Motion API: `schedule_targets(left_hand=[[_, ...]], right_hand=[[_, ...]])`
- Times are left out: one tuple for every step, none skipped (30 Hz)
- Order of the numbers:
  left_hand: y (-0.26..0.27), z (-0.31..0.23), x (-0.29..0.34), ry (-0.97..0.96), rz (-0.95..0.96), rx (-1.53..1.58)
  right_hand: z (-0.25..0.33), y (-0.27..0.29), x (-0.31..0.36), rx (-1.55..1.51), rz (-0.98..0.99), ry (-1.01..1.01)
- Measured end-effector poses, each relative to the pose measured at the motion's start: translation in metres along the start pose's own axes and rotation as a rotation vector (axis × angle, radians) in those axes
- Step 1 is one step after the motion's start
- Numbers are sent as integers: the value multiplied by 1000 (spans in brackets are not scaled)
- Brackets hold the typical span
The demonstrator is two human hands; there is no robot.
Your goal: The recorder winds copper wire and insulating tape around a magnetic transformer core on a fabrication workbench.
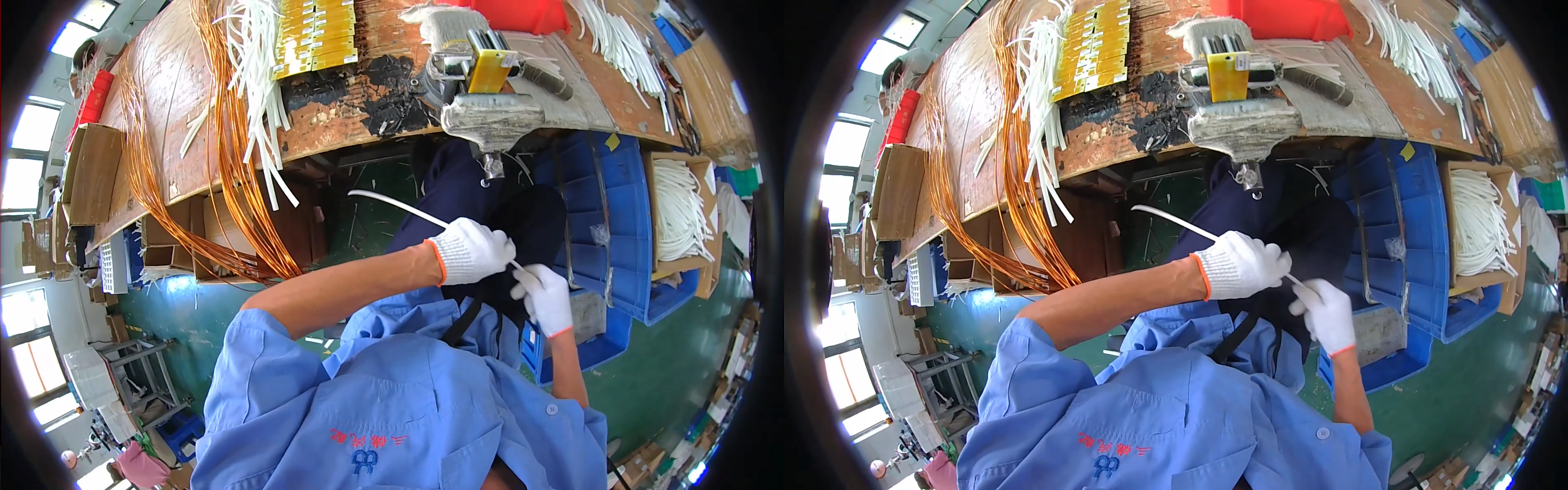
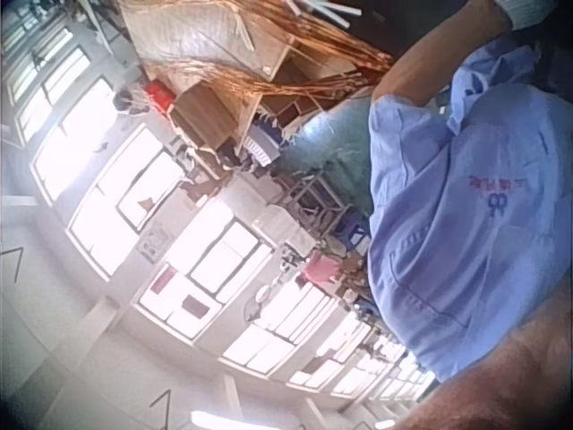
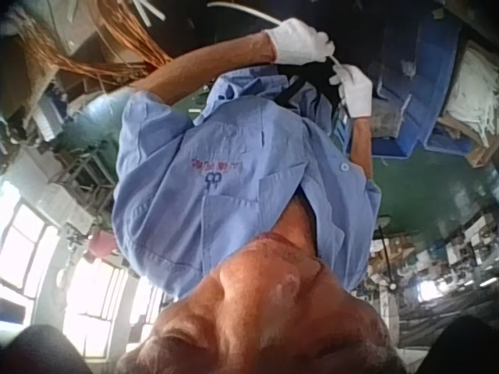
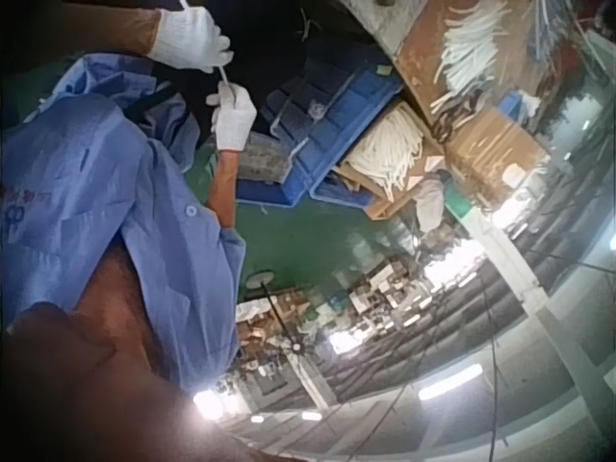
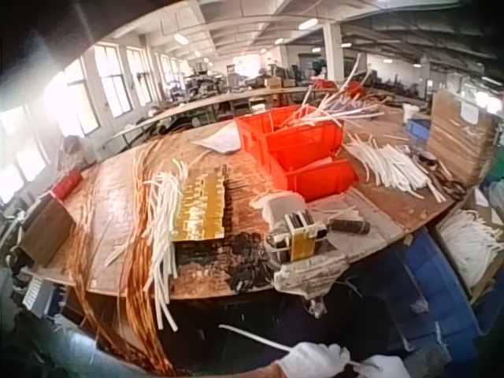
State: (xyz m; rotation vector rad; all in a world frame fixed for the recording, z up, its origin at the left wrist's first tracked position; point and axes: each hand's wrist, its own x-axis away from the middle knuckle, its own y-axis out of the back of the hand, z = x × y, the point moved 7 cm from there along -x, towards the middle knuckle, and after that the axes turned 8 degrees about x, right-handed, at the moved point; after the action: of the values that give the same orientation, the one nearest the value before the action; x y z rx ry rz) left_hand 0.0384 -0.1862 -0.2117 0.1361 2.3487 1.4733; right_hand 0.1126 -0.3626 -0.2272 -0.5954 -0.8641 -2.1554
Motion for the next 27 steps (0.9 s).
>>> schedule_targets(left_hand=[[4,-5,-5,-20,11,-18],[10,-12,-12,-35,26,15],[14,-19,-20,-31,36,60],[13,-23,-27,-32,75,56],[11,-28,-34,-36,116,55],[14,-34,-37,-67,126,67],[3,-39,-42,-58,189,77],[-4,-41,-44,-68,219,70],[-10,-43,-46,-85,254,68],[-13,-43,-46,-88,263,67],[-16,-43,-47,-90,271,66],[-15,-43,-47,-97,282,64],[-14,-44,-48,-102,304,61],[-14,-45,-47,-107,326,57],[-13,-46,-47,-111,347,54],[-13,-47,-47,-101,361,63],[-13,-49,-46,-91,375,73],[-15,-51,-45,-87,390,84],[-17,-52,-44,-95,377,85],[-18,-52,-43,-104,365,85],[-14,-54,-43,-114,352,85],[-10,-57,-44,-114,343,88],[-7,-63,-46,-113,334,91],[-3,-68,-45,-108,324,94],[-1,-77,-48,-93,300,77],[2,-85,-53,-77,295,126],[14,-95,-59,-69,291,175]], right_hand=[[-20,16,1,-3,-19,-20],[-37,26,5,19,-29,9],[-52,36,11,43,-44,41],[-72,46,19,16,-48,68],[-85,52,25,-12,-53,91],[-75,56,36,7,-28,16],[-76,59,39,22,-38,31],[-78,62,41,35,-48,46],[-79,65,44,43,-63,52],[-75,64,45,33,-71,57],[-75,61,41,50,-93,125],[-73,53,36,63,-118,192],[-70,48,34,76,-143,260],[-74,47,34,61,-131,218],[-77,45,34,45,-119,176],[-73,41,34,33,-99,136],[-64,38,34,26,-105,150],[-54,35,36,17,-113,160],[-50,34,38,8,-122,171],[-52,35,37,12,-111,178],[-55,36,35,14,-102,185],[-58,38,34,16,-92,193],[-63,41,36,-5,-95,164],[-65,43,39,-25,-93,138],[-67,47,42,-45,-97,114],[-81,55,37,-36,-103,104],[-93,64,36,-46,-136,101]])
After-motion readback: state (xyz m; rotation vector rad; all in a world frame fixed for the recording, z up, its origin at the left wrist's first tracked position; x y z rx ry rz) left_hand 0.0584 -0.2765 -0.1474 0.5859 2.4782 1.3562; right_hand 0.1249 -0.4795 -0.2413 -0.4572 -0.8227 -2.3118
